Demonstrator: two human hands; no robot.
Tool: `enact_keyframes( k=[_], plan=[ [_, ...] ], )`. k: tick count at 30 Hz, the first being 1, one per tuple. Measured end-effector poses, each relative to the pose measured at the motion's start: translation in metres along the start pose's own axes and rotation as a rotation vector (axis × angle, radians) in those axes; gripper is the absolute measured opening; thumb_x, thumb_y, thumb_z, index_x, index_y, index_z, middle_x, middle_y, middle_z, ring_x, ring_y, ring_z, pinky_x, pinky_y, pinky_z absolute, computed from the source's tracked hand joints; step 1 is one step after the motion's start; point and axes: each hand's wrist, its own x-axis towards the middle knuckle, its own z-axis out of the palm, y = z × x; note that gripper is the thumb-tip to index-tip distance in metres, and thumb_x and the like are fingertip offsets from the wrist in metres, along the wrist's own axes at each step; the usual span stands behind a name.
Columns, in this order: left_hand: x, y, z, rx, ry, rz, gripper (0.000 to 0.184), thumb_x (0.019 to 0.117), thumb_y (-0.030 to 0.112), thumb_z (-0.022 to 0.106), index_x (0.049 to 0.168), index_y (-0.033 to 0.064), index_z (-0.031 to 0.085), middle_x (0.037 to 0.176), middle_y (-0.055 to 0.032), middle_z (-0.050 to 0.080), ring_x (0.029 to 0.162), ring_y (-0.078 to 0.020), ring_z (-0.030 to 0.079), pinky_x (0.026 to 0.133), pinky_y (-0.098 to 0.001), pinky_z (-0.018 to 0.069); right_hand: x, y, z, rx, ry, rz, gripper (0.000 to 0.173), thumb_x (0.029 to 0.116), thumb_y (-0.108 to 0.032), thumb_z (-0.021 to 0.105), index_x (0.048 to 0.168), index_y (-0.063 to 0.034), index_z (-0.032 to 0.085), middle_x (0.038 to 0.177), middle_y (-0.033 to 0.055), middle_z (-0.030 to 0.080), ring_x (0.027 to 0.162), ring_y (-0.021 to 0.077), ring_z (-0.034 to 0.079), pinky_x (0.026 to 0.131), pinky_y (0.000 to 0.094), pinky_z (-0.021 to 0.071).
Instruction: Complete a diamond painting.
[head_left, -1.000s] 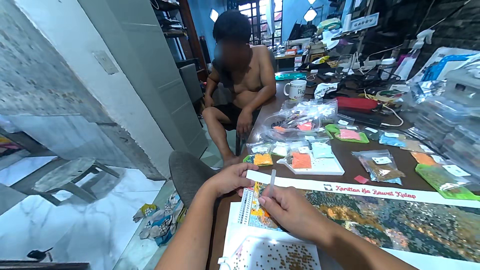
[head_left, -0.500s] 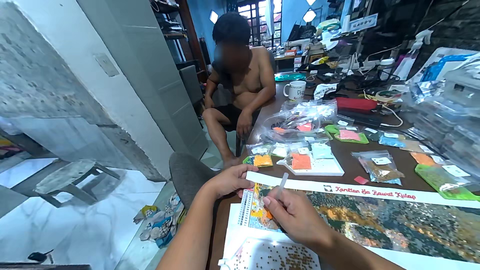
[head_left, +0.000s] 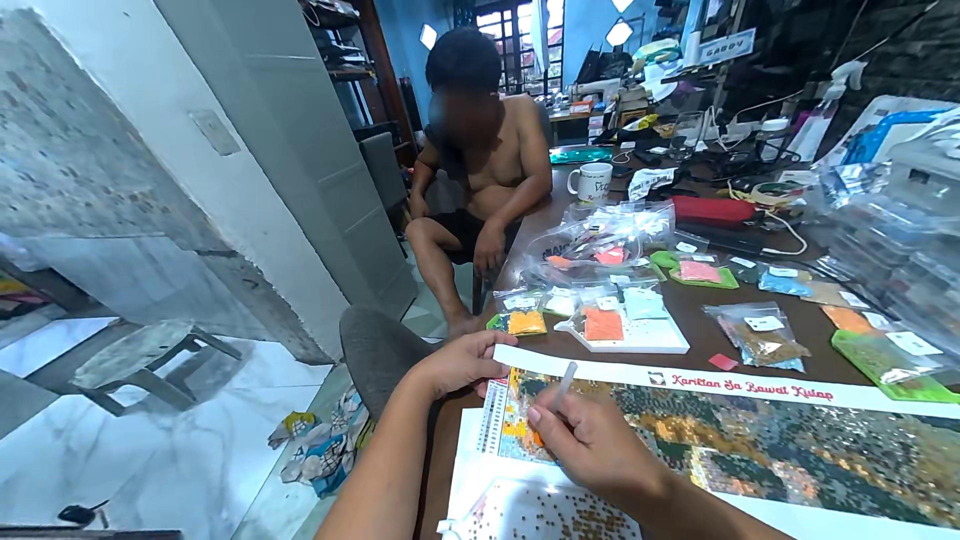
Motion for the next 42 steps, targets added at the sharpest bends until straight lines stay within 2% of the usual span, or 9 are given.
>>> enact_keyframes(
  k=[8,13,19,23,27,34,42],
  plan=[
    [0.001,-0.001,0.0,-0.007,-0.005,0.001,0.042,0.0996,-0.003,0.056,0.14,0.0069,0.048,0.094,-0.004,0.07,0.063,-0.0045,0.061,0.056,-0.018,0.0497,0.0,-0.002,-0.001,-0.038,-0.039,-0.018,0.032,0.1057,-0.03,0.049,0.09,-0.007,0.063,0.064,-0.0028,0.05,0.056,0.0011,0.046,0.052,0.0184,0.038],
    [0.0,-0.001,0.001,-0.002,-0.001,0.005,0.042,0.0997,-0.003,0.056,0.14,0.0067,0.048,0.093,-0.004,0.07,0.062,-0.0045,0.061,0.056,-0.0183,0.0499,0.0,0.0,0.001,-0.046,0.045,-0.058,0.033,0.1065,-0.029,0.047,0.089,-0.007,0.064,0.064,-0.0031,0.051,0.056,-0.0004,0.047,0.052,0.0164,0.0388],
    [-0.001,0.0,0.0,0.008,0.0,0.001,0.043,0.0999,-0.003,0.055,0.141,0.0069,0.048,0.094,-0.0046,0.07,0.063,-0.0048,0.061,0.057,-0.0182,0.0502,0.0,-0.003,0.0,-0.067,-0.01,-0.033,0.034,0.1064,-0.029,0.047,0.092,-0.005,0.065,0.066,-0.001,0.052,0.057,0.0022,0.047,0.054,0.0187,0.0398],
    [-0.001,0.0,0.0,0.007,0.003,0.012,0.043,0.0993,-0.004,0.056,0.141,0.0064,0.048,0.094,-0.0047,0.071,0.063,-0.0049,0.062,0.057,-0.0184,0.051,0.001,-0.005,-0.003,0.02,0.047,-0.207,0.032,0.1067,-0.026,0.048,0.089,-0.0043,0.063,0.066,-0.0007,0.053,0.059,0.0006,0.049,0.055,0.0171,0.0411],
    [-0.001,-0.002,0.0,0.009,0.005,0.026,0.044,0.0991,-0.005,0.055,0.141,0.0061,0.048,0.091,-0.0041,0.069,0.061,-0.0042,0.06,0.055,-0.0173,0.0494,-0.003,-0.007,-0.008,0.112,-0.027,-0.37,0.031,0.1055,-0.019,0.045,0.083,-0.0032,0.059,0.066,0.0021,0.052,0.06,0.0018,0.049,0.055,0.0169,0.04],
    [-0.002,-0.003,0.002,-0.003,0.004,0.04,0.043,0.0995,-0.005,0.055,0.14,0.0063,0.048,0.093,-0.0045,0.07,0.063,-0.0043,0.062,0.056,-0.0176,0.05,-0.01,-0.011,-0.006,0.064,-0.114,-0.403,0.031,0.1023,-0.016,0.046,0.078,-0.0031,0.058,0.061,0.0037,0.049,0.055,0.0058,0.046,0.052,0.0202,0.0363],
    [-0.004,0.001,0.004,0.027,0.033,0.044,0.042,0.0993,-0.006,0.054,0.14,0.0046,0.049,0.092,-0.0054,0.069,0.059,-0.0043,0.058,0.053,-0.0173,0.0482,-0.011,-0.015,-0.002,0.027,-0.144,-0.437,0.031,0.1021,-0.017,0.05,0.076,-0.0026,0.059,0.06,0.005,0.051,0.055,0.008,0.048,0.052,0.0218,0.0378]
  ],
)
